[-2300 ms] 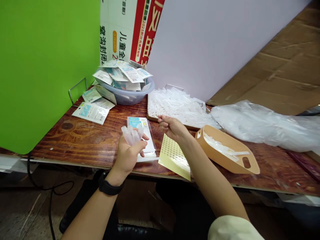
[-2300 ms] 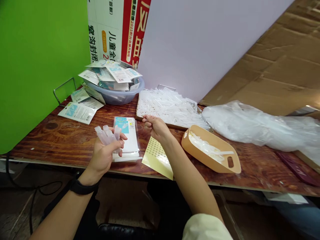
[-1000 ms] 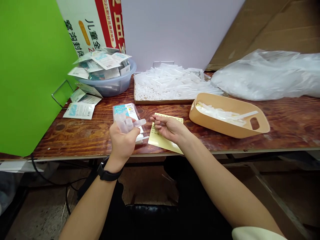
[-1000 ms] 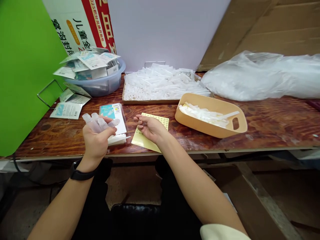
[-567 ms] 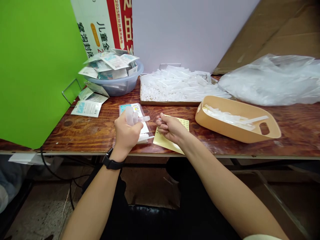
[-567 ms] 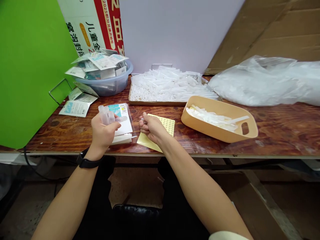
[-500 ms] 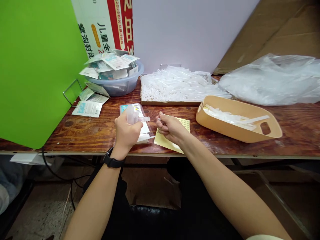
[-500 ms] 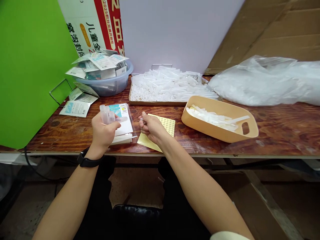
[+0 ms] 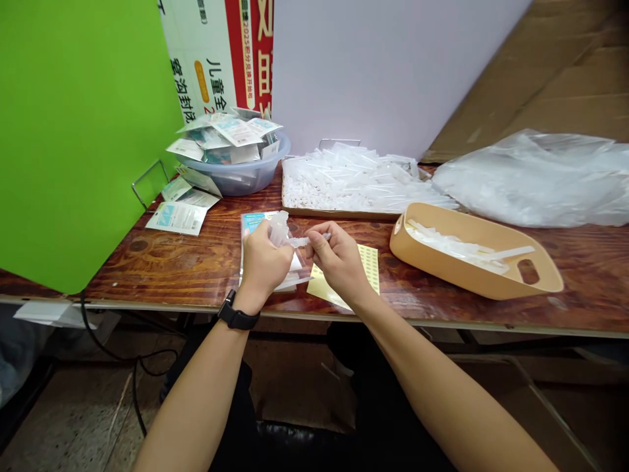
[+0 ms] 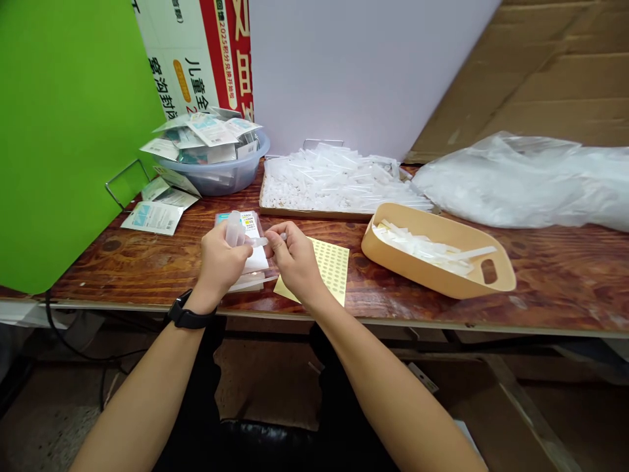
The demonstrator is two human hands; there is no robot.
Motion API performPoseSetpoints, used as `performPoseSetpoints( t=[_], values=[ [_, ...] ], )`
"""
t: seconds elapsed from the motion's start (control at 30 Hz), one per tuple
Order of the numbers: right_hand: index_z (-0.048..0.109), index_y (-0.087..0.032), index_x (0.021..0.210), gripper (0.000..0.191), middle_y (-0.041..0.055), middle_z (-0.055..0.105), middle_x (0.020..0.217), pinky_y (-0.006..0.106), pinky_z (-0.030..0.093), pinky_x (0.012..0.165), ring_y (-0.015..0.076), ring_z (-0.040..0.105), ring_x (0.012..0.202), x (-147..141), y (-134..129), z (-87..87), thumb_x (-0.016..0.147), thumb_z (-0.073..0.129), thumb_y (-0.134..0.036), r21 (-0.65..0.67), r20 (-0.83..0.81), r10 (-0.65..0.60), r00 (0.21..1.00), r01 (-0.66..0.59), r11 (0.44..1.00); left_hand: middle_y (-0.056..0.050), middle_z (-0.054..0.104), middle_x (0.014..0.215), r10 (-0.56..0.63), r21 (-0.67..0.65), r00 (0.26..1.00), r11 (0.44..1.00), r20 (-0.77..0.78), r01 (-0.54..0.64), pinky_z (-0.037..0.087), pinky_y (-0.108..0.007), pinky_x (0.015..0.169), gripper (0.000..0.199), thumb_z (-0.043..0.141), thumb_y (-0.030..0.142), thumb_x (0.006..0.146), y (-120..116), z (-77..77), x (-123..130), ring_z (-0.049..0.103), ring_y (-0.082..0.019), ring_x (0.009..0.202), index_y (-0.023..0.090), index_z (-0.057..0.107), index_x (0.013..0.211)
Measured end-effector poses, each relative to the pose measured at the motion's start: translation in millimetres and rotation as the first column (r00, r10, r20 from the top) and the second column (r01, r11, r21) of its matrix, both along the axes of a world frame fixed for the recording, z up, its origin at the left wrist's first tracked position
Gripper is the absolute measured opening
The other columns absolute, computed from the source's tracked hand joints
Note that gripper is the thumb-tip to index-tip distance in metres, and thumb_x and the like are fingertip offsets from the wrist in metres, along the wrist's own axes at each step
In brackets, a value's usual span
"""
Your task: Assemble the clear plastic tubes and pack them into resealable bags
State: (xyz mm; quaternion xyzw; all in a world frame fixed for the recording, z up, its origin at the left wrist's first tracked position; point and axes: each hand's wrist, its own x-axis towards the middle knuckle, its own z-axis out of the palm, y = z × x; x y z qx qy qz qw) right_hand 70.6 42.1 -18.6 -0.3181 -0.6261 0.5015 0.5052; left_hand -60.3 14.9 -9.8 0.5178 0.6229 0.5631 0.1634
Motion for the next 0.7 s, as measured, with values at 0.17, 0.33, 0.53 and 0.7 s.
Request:
performPoseSetpoints(
  t=[0.17, 0.33, 0.53, 0.7],
  values=[
    [0.05, -0.02, 0.078, 0.027, -0.0055, 0.053, 0.052, 0.021, 0.032, 0.047, 0.0072, 0.043, 0.047, -3, -1, -6.5, 0.084, 0.061, -0.043, 0.044, -0.066, -0.013, 0.998, 0.016, 0.999, 0.006, 0.043, 0.055, 0.029, -0.001, 0.999, 1.0, 0.042, -0.029, 0.024, -0.026, 0.051, 0.016, 0.056, 0.008, 0.056, -3, 3.0, 3, 0.035, -0.009, 0.052, 0.019, 0.044, 0.059],
    [0.049, -0.019, 0.074, 0.027, -0.006, 0.053, 0.05, 0.021, 0.031, 0.045, 0.0066, 0.042, 0.044, -10, -5, -8.7, 0.085, 0.061, -0.041, 0.03, -0.115, -0.005, 0.993, 0.009, 1.0, 0.005, 0.044, 0.054, 0.113, 0.027, 0.988, 0.993, 0.105, -0.116, 0.023, -0.026, 0.051, 0.015, 0.055, 0.007, 0.055, -6, 0.2, 6, 0.037, -0.01, 0.052, 0.019, 0.046, 0.059],
    [0.049, -0.019, 0.072, 0.029, -0.0064, 0.052, 0.048, 0.021, 0.029, 0.043, 0.0059, 0.04, 0.041, -16, -7, -8.2, 0.084, 0.062, -0.042, 0.023, -0.11, -0.016, 0.994, 0.019, 1.0, 0.004, 0.046, 0.054, 0.208, -0.003, 0.973, 0.978, 0.098, -0.209, 0.024, -0.026, 0.051, 0.016, 0.054, 0.006, 0.054, -8, -1.7, 9, 0.038, -0.011, 0.051, 0.02, 0.046, 0.058],
    [0.049, -0.02, 0.072, 0.03, -0.0067, 0.051, 0.048, 0.021, 0.027, 0.038, 0.0062, 0.04, 0.036, -18, -6, -8.8, 0.084, 0.06, -0.045, 0.003, -0.069, 0.014, 0.998, -0.013, 1.0, 0.002, 0.051, 0.058, 0.233, -0.017, 0.967, 0.972, 0.106, -0.233, 0.029, -0.026, 0.053, 0.014, 0.055, 0.007, 0.055, -9, -4.0, 7, 0.043, -0.013, 0.053, 0.019, 0.05, 0.061]
  ],
)
